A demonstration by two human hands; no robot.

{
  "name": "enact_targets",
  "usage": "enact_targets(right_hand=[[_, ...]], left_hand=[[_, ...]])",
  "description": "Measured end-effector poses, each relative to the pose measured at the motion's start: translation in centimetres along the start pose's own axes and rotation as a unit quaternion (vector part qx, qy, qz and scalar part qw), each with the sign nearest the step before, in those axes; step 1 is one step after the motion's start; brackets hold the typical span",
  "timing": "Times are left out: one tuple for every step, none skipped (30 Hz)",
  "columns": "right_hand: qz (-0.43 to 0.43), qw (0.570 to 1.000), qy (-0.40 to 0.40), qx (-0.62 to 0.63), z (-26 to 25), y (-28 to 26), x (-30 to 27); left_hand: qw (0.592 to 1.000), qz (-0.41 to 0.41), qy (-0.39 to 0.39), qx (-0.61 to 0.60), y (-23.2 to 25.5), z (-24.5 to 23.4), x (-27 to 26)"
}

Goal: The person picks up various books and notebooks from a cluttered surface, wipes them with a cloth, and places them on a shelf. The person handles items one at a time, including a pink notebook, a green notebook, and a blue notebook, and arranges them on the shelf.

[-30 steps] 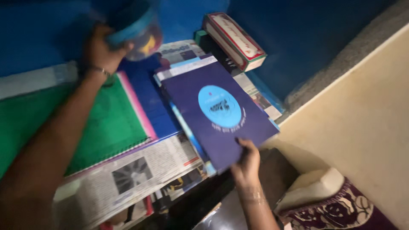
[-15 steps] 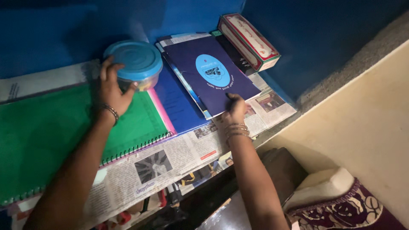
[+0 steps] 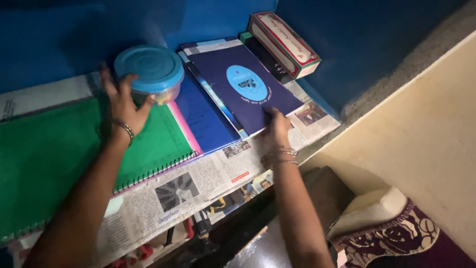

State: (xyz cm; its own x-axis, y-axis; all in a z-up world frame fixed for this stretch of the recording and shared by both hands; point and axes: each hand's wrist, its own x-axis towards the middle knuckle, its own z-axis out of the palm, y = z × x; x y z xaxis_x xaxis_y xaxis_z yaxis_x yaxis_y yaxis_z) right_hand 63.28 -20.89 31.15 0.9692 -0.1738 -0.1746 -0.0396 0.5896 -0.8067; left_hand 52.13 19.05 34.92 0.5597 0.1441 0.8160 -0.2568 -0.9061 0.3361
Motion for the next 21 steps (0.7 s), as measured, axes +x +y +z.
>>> enact_targets(right_hand=[[0.006,0.994,-0.032,-0.101,-0.5,-1.4,-0.9],[0.013,0.977,-0.064,-0.201,-0.7,-2.7,-1.6],[0.054,0.972,-0.089,-0.213,-1.0,-4.0,-2.1],[0.096,0.963,-0.114,-0.224,-1.2,-5.0,-2.5],[0.139,0.952,-0.136,-0.235,-1.5,-5.7,-3.0],[0.139,0.953,-0.136,-0.231,-1.8,-6.0,-3.5],[0.136,0.955,-0.137,-0.226,-1.7,-6.3,-3.6],[0.134,0.956,-0.139,-0.22,-1.5,-6.5,-3.7],[0.084,0.942,-0.113,-0.304,-1.0,-6.3,-3.6],[0.033,0.919,-0.085,-0.384,-0.5,-6.2,-3.6],[-0.018,0.887,-0.056,-0.458,0.0,-6.1,-3.6],[-0.028,0.825,-0.041,-0.563,0.5,-6.2,-3.5],[-0.037,0.749,-0.022,-0.662,0.5,-6.4,-3.7],[-0.045,0.66,-0.004,-0.75,0.4,-6.6,-3.8],[-0.067,0.67,-0.006,-0.739,0.1,-6.9,-4.1],[-0.089,0.679,-0.008,-0.729,-0.3,-7.1,-4.4],[-0.112,0.688,-0.011,-0.717,-0.6,-7.2,-4.7],[-0.132,0.712,-0.01,-0.69,-1.0,-7.2,-5.1],[-0.151,0.734,-0.008,-0.662,-1.6,-7.0,-5.5],[-0.169,0.755,-0.005,-0.634,-2.3,-6.7,-5.9],[-0.185,0.78,-0.006,-0.598,-2.9,-6.5,-6.3]], left_hand=[[0.999,-0.03,-0.025,-0.013,-0.1,0.0,0.2],[0.997,-0.059,-0.05,-0.026,-0.2,-0.2,0.3],[0.992,-0.088,-0.074,-0.04,-0.1,-0.2,0.5],[0.987,-0.126,-0.09,-0.047,0.0,-0.3,0.6],[0.979,-0.165,-0.109,-0.055,0.2,-0.5,0.5],[0.969,-0.204,-0.128,-0.062,0.4,-0.5,0.3],[0.974,-0.181,-0.115,-0.068,0.5,-0.6,0.3],[0.979,-0.158,-0.102,-0.075,0.7,-0.5,0.3],[0.984,-0.135,-0.088,-0.079,0.6,-0.6,0.4],[0.984,-0.139,-0.094,-0.064,0.5,-0.6,0.4],[0.984,-0.142,-0.1,-0.047,0.3,-0.6,0.5],[0.983,-0.145,-0.106,-0.031,0.1,-0.6,0.6],[0.986,-0.131,-0.098,-0.035,-0.1,-0.4,0.3],[0.988,-0.116,-0.089,-0.04,-0.3,-0.2,0.1],[0.99,-0.102,-0.08,-0.046,-0.5,0.1,-0.2],[0.989,-0.111,-0.078,-0.057,-0.7,0.5,-0.4],[0.988,-0.119,-0.077,-0.067,-0.9,0.6,-0.5],[0.986,-0.127,-0.076,-0.076,-1.1,0.7,-0.5],[0.988,-0.117,-0.071,-0.078,-1.3,0.8,-0.4],[0.989,-0.107,-0.066,-0.08,-1.5,0.8,-0.4],[0.99,-0.095,-0.061,-0.084,-1.5,0.8,-0.3]])
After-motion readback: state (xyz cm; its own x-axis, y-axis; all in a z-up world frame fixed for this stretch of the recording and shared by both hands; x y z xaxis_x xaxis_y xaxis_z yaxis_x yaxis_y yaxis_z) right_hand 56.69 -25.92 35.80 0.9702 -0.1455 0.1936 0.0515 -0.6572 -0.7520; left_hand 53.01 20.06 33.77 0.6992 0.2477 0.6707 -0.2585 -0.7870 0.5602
